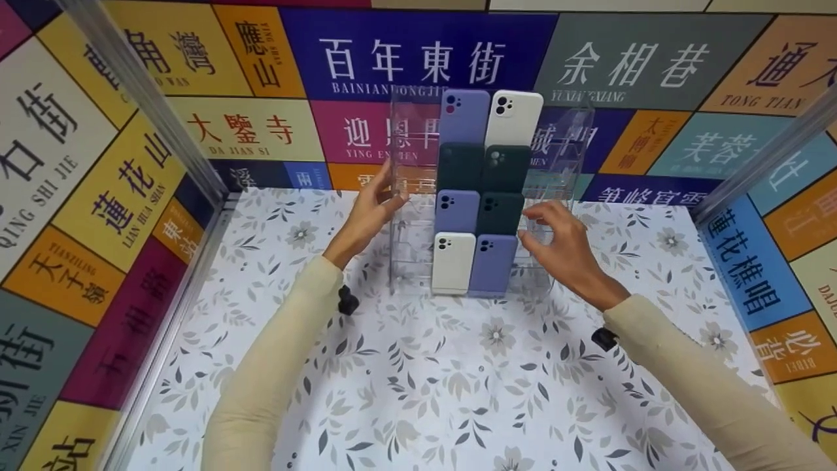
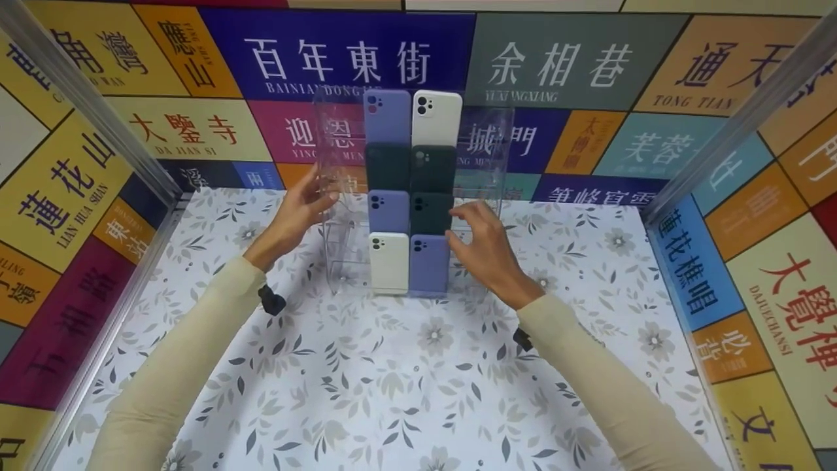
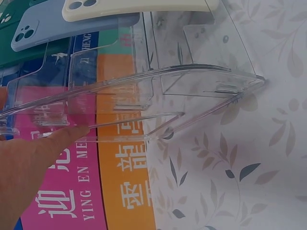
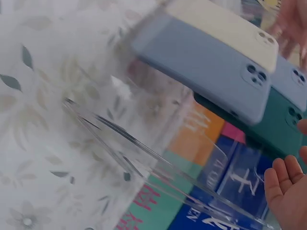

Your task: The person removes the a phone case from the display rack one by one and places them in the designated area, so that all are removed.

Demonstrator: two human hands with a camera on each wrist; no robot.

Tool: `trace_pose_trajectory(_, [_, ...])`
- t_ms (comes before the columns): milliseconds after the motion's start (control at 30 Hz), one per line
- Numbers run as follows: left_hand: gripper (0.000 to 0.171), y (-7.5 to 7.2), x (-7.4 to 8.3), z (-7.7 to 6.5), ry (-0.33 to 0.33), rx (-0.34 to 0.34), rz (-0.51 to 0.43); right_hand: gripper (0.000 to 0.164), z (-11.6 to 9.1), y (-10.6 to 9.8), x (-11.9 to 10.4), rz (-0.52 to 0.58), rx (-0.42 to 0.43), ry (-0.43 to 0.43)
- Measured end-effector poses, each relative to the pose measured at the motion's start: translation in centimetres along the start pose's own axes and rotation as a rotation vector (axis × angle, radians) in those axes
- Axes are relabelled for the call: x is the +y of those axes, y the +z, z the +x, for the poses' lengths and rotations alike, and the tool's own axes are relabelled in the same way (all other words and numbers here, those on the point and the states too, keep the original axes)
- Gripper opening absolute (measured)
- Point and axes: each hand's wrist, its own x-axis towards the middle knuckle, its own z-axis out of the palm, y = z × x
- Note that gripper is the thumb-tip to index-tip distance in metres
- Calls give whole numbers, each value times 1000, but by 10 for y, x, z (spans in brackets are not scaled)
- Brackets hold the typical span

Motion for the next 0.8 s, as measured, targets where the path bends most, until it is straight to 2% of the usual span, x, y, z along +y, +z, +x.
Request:
trace_pose_trajectory(333, [79,-3,-2,-3,-41,3,-11,33,-22,24,12,10,-82,18])
trace_pose_trajectory(533, [77,-2,-3,-4,-17,23,-23,34,-27,31,17,34,-57,17])
trace_pose_trajectory(800, [78,0,-4,-3,-53,25,-52,32,-30,36,20,20,-8,63])
